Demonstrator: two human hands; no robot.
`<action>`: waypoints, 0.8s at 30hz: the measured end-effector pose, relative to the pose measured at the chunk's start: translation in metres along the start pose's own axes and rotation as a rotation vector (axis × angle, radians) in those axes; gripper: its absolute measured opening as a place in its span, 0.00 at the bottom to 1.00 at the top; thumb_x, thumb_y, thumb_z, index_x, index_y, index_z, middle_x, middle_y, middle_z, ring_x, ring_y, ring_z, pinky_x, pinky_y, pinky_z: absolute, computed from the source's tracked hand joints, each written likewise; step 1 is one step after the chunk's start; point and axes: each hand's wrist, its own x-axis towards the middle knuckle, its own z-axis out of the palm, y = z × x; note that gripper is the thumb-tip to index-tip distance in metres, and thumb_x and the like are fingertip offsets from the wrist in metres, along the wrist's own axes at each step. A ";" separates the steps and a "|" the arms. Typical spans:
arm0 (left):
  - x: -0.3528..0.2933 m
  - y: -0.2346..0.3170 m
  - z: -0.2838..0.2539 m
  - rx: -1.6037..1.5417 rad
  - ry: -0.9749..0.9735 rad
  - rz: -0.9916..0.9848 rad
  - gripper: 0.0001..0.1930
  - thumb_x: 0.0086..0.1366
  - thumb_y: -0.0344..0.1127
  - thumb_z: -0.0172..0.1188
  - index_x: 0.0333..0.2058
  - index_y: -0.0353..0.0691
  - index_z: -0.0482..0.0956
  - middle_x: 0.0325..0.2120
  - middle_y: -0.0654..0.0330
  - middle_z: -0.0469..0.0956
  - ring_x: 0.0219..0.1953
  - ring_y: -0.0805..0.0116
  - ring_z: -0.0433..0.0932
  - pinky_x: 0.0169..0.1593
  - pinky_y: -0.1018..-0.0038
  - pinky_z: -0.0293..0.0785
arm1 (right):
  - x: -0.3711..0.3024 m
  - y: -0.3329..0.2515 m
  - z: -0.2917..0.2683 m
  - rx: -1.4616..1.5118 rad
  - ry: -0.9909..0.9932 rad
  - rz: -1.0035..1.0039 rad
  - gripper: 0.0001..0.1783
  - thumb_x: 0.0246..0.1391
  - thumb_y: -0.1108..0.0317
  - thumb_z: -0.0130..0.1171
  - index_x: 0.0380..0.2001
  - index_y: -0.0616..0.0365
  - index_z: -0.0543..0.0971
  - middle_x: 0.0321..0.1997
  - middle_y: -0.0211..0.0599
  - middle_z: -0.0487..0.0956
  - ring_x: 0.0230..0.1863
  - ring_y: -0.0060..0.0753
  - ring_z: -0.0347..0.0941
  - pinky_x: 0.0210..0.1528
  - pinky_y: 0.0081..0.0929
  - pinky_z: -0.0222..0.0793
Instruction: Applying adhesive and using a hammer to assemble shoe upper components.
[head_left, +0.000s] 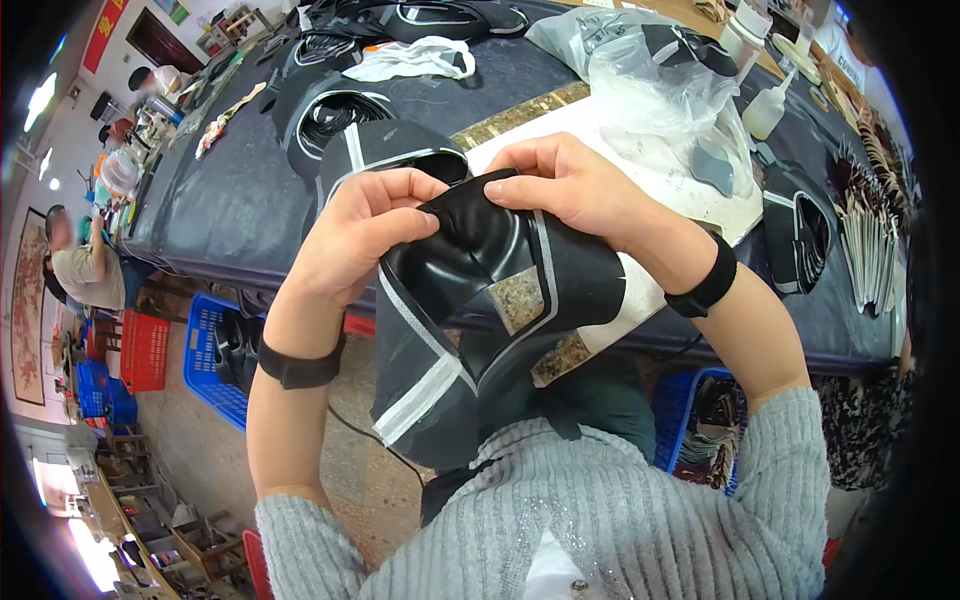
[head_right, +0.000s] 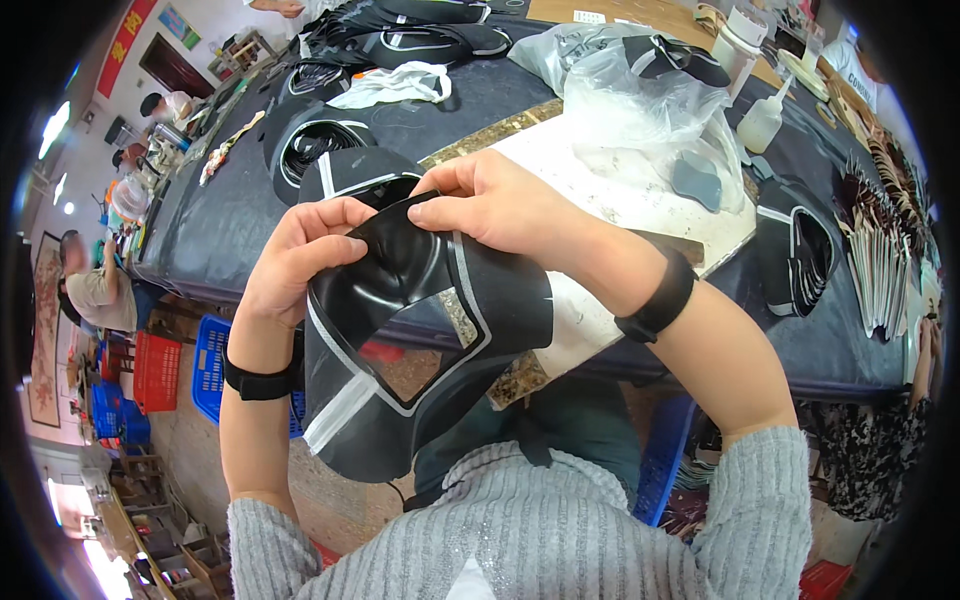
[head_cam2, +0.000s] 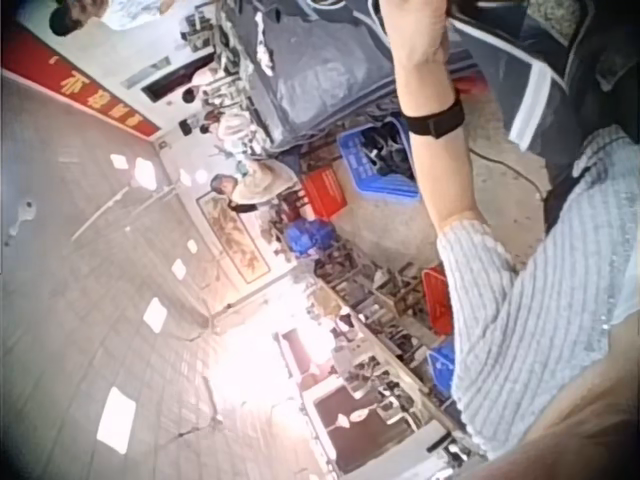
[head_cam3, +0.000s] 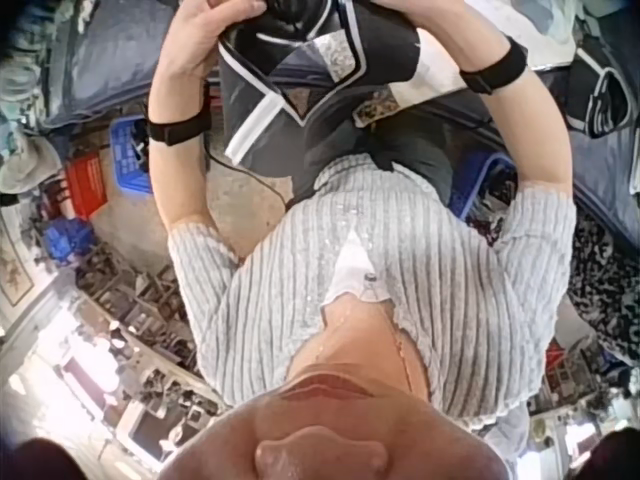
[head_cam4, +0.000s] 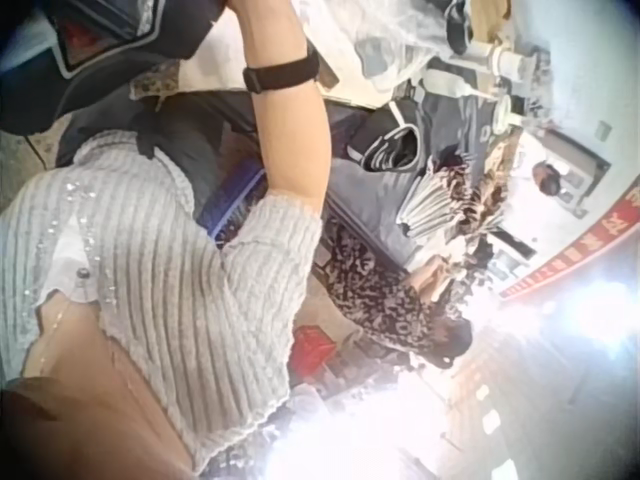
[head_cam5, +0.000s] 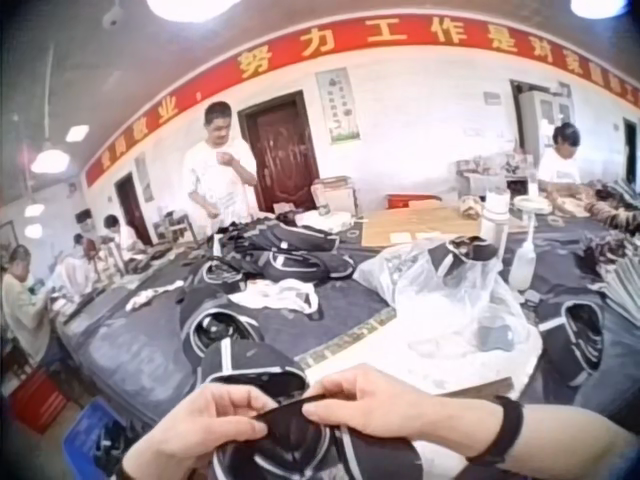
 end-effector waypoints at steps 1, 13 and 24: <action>0.001 0.000 -0.001 0.012 0.005 0.010 0.11 0.56 0.23 0.56 0.39 0.29 0.77 0.31 0.60 0.80 0.31 0.78 0.78 0.39 0.83 0.74 | 0.000 0.001 -0.002 0.005 -0.015 -0.023 0.11 0.56 0.70 0.59 0.40 0.65 0.79 0.34 0.30 0.81 0.34 0.15 0.76 0.40 0.15 0.71; 0.009 0.010 -0.018 0.019 -0.098 -0.048 0.12 0.56 0.25 0.56 0.40 0.29 0.77 0.33 0.61 0.80 0.32 0.79 0.77 0.39 0.84 0.71 | 0.005 0.009 -0.015 0.097 -0.136 -0.042 0.12 0.58 0.72 0.56 0.43 0.66 0.79 0.38 0.31 0.82 0.37 0.17 0.77 0.44 0.16 0.72; 0.032 -0.002 -0.024 0.028 -0.150 -0.054 0.10 0.56 0.24 0.54 0.37 0.30 0.80 0.32 0.63 0.80 0.34 0.80 0.77 0.42 0.83 0.72 | 0.006 0.014 -0.026 0.071 -0.149 -0.019 0.12 0.57 0.73 0.56 0.43 0.66 0.79 0.37 0.30 0.81 0.36 0.16 0.75 0.42 0.16 0.71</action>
